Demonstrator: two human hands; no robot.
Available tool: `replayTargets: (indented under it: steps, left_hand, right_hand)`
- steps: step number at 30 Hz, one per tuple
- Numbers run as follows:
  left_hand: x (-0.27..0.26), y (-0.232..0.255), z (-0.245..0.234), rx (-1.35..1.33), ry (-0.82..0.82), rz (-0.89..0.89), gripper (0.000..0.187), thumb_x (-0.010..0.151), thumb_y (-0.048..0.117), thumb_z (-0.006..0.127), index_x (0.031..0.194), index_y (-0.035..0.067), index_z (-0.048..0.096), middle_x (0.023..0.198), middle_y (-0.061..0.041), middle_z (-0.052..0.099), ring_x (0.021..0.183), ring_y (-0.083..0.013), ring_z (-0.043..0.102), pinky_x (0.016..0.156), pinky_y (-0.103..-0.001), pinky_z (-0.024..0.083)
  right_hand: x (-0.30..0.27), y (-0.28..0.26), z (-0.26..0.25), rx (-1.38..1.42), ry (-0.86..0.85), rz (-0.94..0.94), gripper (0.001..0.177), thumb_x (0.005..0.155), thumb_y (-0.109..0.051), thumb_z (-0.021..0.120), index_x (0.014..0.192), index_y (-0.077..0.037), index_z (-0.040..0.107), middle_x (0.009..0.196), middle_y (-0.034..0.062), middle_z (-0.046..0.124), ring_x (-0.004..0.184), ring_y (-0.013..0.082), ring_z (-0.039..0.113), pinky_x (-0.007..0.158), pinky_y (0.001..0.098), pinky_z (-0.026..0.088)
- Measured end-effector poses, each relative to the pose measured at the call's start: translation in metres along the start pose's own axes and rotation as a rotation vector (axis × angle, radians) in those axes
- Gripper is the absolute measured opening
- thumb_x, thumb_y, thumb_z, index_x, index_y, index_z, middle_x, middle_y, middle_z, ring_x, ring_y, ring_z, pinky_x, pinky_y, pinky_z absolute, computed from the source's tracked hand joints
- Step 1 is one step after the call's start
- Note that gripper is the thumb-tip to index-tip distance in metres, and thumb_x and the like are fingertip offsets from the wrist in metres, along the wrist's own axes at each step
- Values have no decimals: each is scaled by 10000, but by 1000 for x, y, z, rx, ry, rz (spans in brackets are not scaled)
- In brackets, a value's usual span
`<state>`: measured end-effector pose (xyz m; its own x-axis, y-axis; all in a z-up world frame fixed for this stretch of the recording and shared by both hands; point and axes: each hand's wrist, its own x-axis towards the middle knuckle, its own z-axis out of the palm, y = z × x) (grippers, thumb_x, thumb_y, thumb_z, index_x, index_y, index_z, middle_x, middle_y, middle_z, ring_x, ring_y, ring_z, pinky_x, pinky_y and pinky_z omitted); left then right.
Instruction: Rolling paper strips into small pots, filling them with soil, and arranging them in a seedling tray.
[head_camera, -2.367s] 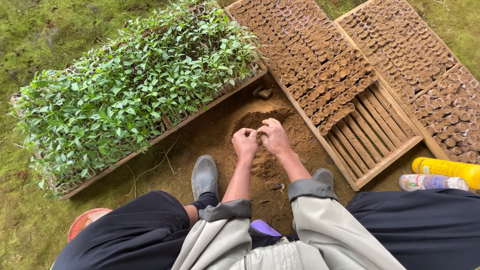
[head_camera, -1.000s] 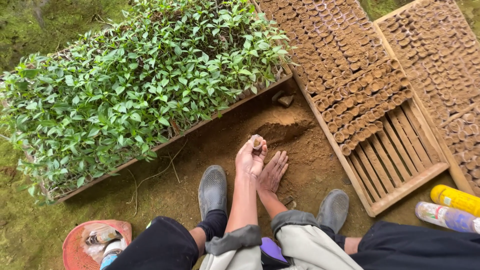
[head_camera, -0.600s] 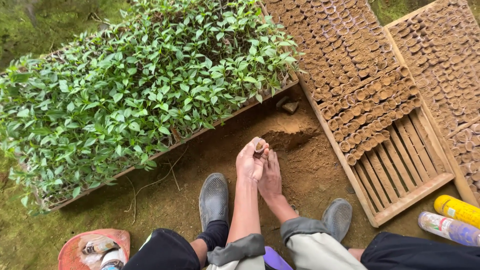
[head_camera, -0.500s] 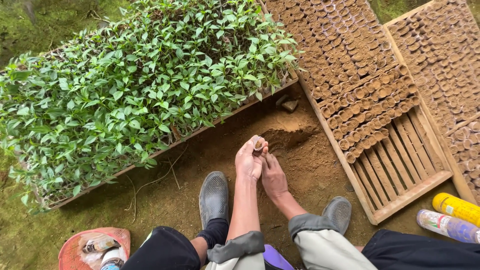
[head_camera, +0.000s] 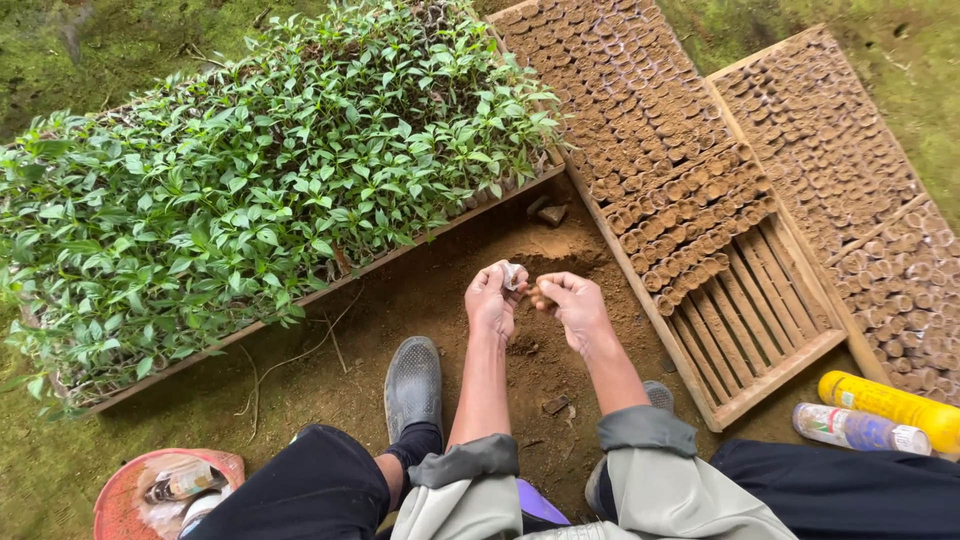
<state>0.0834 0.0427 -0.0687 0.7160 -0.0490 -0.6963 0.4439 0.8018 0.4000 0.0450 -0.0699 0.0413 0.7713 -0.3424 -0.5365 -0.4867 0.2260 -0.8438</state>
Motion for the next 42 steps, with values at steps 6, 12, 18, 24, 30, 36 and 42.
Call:
replayTargets:
  steps: [6, 12, 18, 24, 30, 36, 42]
  left_hand:
    - [-7, -9, 11, 50, 16, 45, 142, 1018, 162, 632, 1080, 44, 680, 980, -216, 733, 799, -311, 767, 694, -385, 687]
    - [-4, -18, 13, 53, 26, 67, 111, 1001, 156, 652, 1022, 58, 699, 921, -159, 720, 759, -287, 754, 701, -424, 697]
    - [-17, -15, 21, 86, 25, 75, 86, 986, 154, 669, 990, 75, 702, 869, -143, 727, 695, -244, 739, 669, -408, 688]
    - [-21, -17, 21, 96, 35, 65, 85, 991, 173, 661, 976, 97, 694, 850, -128, 723, 682, -227, 726, 663, -406, 676]
    - [0, -29, 5, -60, 18, -42, 77, 1003, 189, 661, 965, 124, 679, 893, -128, 736, 739, -248, 737, 687, -433, 675]
    - [-11, -28, -4, -390, 7, -221, 128, 1019, 163, 641, 935, 82, 589, 904, -173, 690, 793, -304, 714, 724, -427, 669]
    - [13, -49, -22, -424, -28, -262, 166, 1041, 174, 611, 1031, 27, 687, 1059, -190, 728, 872, -256, 737, 741, -348, 669]
  right_hand:
    - [0, -22, 7, 28, 13, -92, 148, 918, 3, 682, 1044, 66, 727, 949, 226, 750, 832, 228, 747, 792, 385, 659]
    - [-13, -36, 10, 23, 14, -108, 189, 916, 27, 632, 1070, 100, 715, 964, 222, 741, 853, 214, 733, 837, 414, 660]
    - [-6, -28, 1, 1, -1, -81, 234, 926, 12, 626, 1125, 114, 693, 1045, 260, 717, 942, 279, 729, 866, 474, 639]
    - [-10, -30, 1, -46, -10, -63, 285, 936, 7, 598, 1189, 120, 668, 1106, 250, 676, 1004, 294, 707, 900, 489, 621]
    - [-31, -42, 9, -214, -6, -155, 341, 899, -12, 612, 1222, 75, 679, 1095, 231, 696, 929, 207, 705, 824, 349, 646]
    - [0, 5, -4, -794, 7, -553, 321, 730, -130, 756, 1024, -240, 822, 1221, 46, 728, 1153, 252, 677, 858, 316, 620]
    - [-1, 16, 3, -983, -104, -750, 112, 811, -148, 732, 880, -199, 804, 1317, 123, 675, 1304, 339, 578, 1101, 450, 473]
